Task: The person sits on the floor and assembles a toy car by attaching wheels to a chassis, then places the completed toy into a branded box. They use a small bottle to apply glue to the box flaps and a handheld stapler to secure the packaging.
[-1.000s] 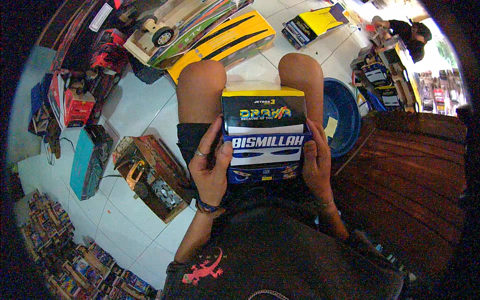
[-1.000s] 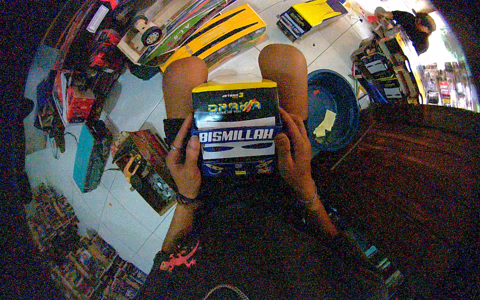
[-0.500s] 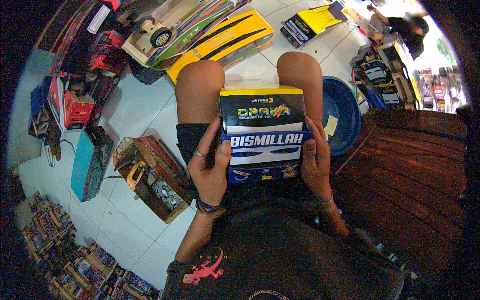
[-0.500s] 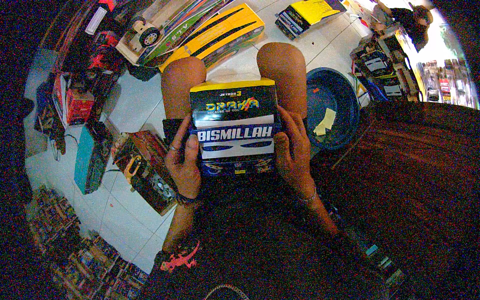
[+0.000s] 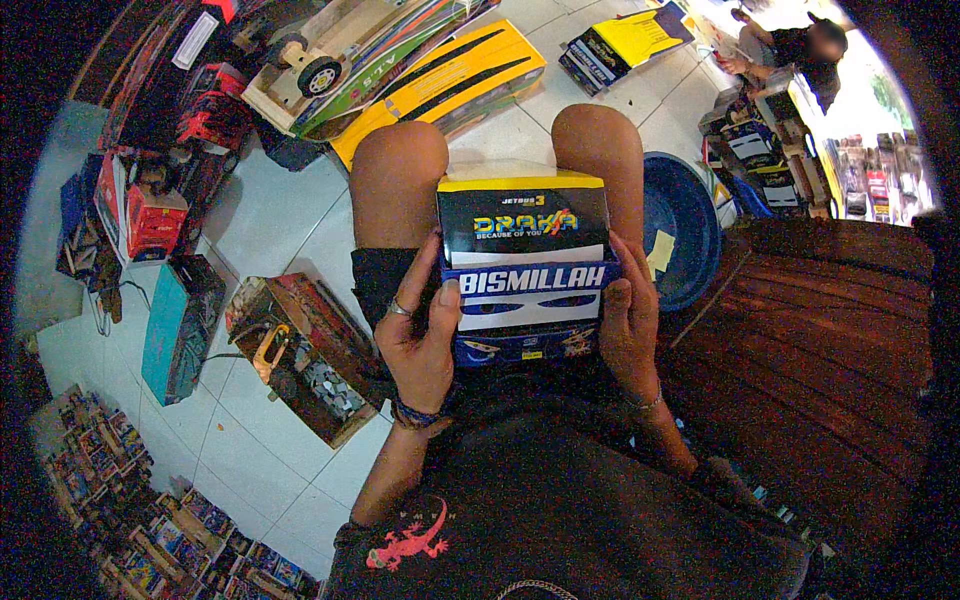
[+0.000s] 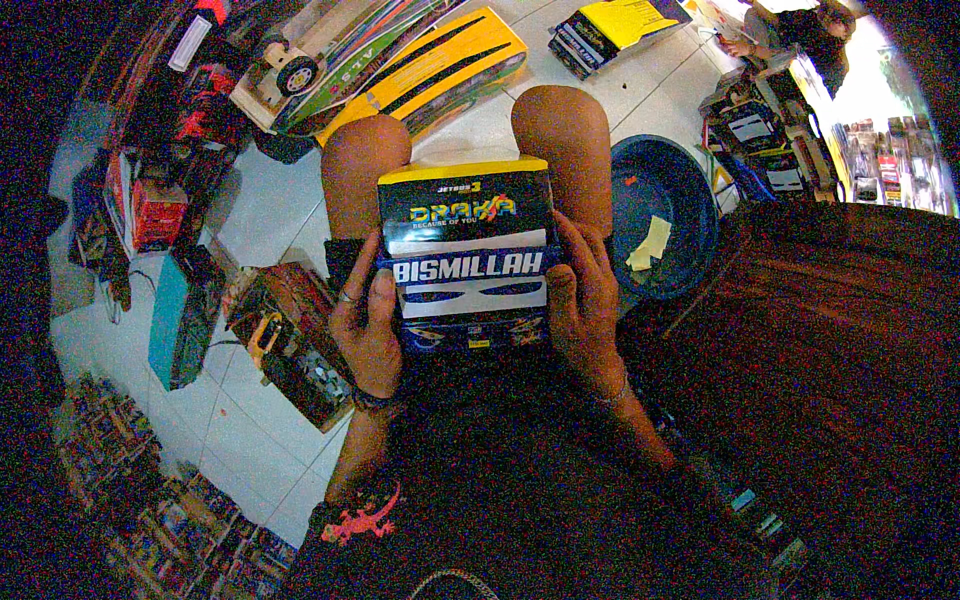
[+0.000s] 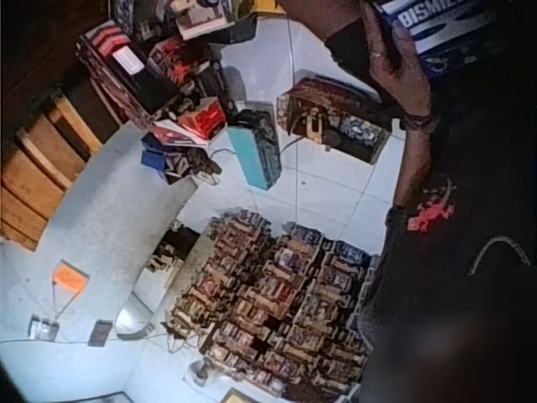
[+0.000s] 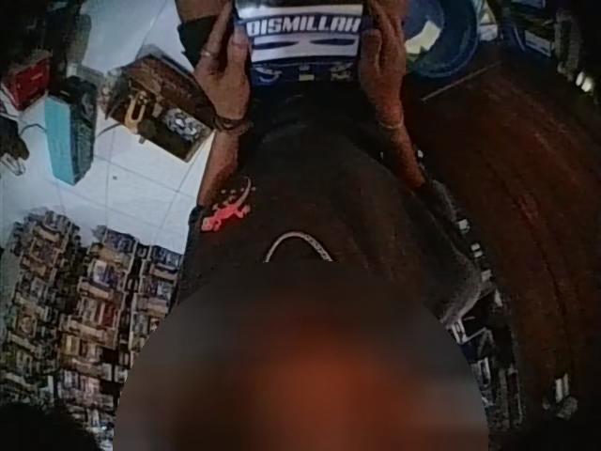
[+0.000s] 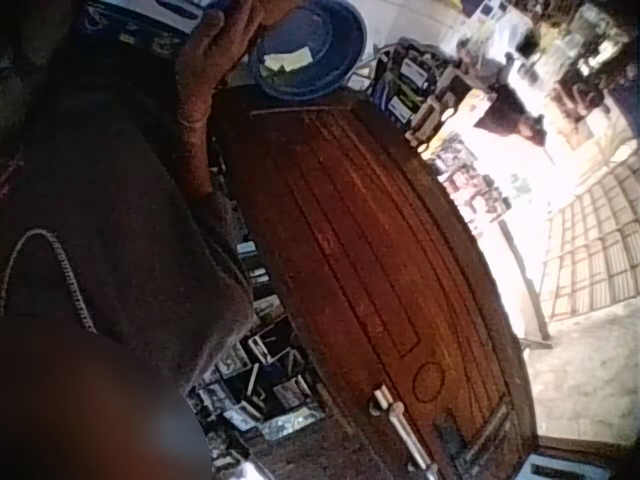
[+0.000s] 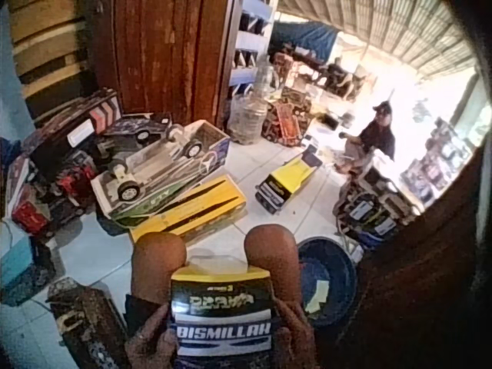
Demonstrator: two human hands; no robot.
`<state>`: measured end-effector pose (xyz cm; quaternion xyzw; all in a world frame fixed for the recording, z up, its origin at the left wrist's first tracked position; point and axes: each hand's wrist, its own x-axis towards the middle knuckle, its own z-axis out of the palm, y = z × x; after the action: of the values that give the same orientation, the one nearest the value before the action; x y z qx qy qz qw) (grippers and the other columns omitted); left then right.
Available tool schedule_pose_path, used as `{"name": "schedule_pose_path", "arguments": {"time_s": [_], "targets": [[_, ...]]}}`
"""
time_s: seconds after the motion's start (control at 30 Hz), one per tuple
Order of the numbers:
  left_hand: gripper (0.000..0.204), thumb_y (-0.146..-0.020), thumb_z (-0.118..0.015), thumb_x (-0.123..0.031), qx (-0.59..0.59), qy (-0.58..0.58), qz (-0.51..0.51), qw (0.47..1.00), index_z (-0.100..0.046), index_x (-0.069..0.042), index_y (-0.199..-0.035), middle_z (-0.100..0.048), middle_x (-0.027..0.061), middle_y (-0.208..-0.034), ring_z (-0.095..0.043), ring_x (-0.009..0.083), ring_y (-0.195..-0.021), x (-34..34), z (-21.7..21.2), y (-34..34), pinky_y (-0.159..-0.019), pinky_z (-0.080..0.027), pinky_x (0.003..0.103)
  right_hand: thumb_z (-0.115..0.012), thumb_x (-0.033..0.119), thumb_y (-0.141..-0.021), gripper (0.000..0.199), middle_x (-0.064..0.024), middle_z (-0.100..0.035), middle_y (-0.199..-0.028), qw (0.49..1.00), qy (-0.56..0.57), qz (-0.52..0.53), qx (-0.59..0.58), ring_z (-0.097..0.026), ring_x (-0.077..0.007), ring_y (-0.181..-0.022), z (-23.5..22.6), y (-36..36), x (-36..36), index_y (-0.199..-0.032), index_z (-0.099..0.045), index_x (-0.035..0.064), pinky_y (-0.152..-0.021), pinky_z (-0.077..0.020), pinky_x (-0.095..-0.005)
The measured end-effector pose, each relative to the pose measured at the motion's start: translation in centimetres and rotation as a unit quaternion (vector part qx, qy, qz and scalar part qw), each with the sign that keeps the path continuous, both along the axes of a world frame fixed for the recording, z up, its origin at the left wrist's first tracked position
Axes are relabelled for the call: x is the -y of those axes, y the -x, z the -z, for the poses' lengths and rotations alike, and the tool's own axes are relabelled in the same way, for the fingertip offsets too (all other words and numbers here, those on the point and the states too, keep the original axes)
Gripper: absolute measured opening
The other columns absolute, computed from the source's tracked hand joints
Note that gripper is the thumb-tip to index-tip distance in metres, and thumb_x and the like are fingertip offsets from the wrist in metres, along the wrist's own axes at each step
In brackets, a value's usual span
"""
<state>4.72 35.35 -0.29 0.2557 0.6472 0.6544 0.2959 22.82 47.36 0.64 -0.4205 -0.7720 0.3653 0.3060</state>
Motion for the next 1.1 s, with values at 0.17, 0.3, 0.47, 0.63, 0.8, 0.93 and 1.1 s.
{"name": "schedule_pose_path", "arguments": {"time_s": [0.17,0.3,0.47,0.63,0.8,0.93,1.1], "targets": [[0.043,-0.093,-0.059,-0.004,0.024,0.0,0.005,1.0,-0.052,0.004,-0.134,-0.056,0.0148,-0.136,-0.052,0.0173,-0.122,0.02,0.1,0.02,-0.104,-0.039,0.03,-0.041,0.043,-0.101,0.058,-0.0228,-0.056,-0.12,1.0,-0.011,0.001,-0.001,-0.055,-0.0353,-0.113,0.2,0.02,-0.05,-0.131,-0.051,-0.0053,-0.099,-0.0415,-0.0395],[0.043,-0.094,-0.06,-0.006,0.049,0.009,-0.004,0.999,-0.052,0.004,-0.135,-0.055,0.015,-0.136,-0.052,0.0174,-0.123,0.0,0.14,-0.14,-0.105,-0.038,0.03,-0.041,0.042,-0.102,0.057,-0.0227,-0.056,-0.12,1.0,-0.02,-0.002,0.001,-0.055,-0.0351,-0.113,0.16,-0.03,-0.02,-0.131,-0.051,-0.0054,-0.099,-0.0416,-0.0395],[0.042,-0.094,-0.059,-0.006,0.052,-0.007,-0.006,0.999,-0.052,0.003,-0.135,-0.056,0.0147,-0.136,-0.052,0.0169,-0.123,-0.15,0.18,-0.27,-0.105,-0.038,0.031,-0.041,0.043,-0.102,0.058,-0.0225,-0.056,-0.12,1.0,-0.019,-0.001,0.002,-0.055,-0.0345,-0.112,0.05,0.04,0.0,-0.131,-0.051,-0.0053,-0.098,-0.0418,-0.0394],[0.042,-0.094,-0.059,-0.007,0.04,-0.002,-0.007,0.999,-0.053,0.002,-0.135,-0.058,0.0127,-0.134,-0.054,0.0135,-0.116,-0.19,0.22,-0.28,-0.099,-0.042,0.028,-0.04,0.044,-0.101,0.058,-0.0227,-0.056,-0.12,1.0,-0.026,0.007,0.012,-0.056,-0.0345,-0.112,-0.02,0.13,0.01,-0.132,-0.051,-0.0047,-0.098,-0.0419,-0.0395],[0.042,-0.094,-0.06,-0.007,0.053,-0.005,-0.005,0.999,-0.053,0.002,-0.135,-0.059,0.0102,-0.131,-0.055,0.0097,-0.108,-0.12,0.16,-0.29,-0.095,-0.045,0.026,-0.04,0.044,-0.101,0.059,-0.023,-0.056,-0.12,1.0,-0.02,0.005,0.013,-0.056,-0.0349,-0.112,-0.09,0.1,0.09,-0.132,-0.051,-0.0048,-0.098,-0.0419,-0.0393],[0.042,-0.095,-0.06,-0.007,0.048,-0.016,-0.008,0.999,-0.053,0.002,-0.135,-0.059,0.0103,-0.131,-0.055,0.0094,-0.107,-0.14,0.08,-0.37,-0.094,-0.045,0.026,-0.04,0.043,-0.102,0.057,-0.0228,-0.056,-0.119,1.0,-0.025,0.004,-0.004,-0.056,-0.0346,-0.112,0.03,0.22,0.01,-0.132,-0.051,-0.0049,-0.098,-0.0423,-0.039],[0.042,-0.095,-0.06,-0.007,0.045,-0.028,-0.015,0.998,-0.052,0.003,-0.135,-0.059,0.0103,-0.131,-0.055,0.0102,-0.108,-0.35,0.2,-0.38,-0.095,-0.044,0.026,-0.041,0.039,-0.101,0.054,-0.0225,-0.056,-0.119,1.0,-0.023,0.002,-0.006,-0.056,-0.0342,-0.112,0.07,0.22,-0.04,-0.132,-0.051,-0.0043,-0.097,-0.0426,-0.0393]]}}
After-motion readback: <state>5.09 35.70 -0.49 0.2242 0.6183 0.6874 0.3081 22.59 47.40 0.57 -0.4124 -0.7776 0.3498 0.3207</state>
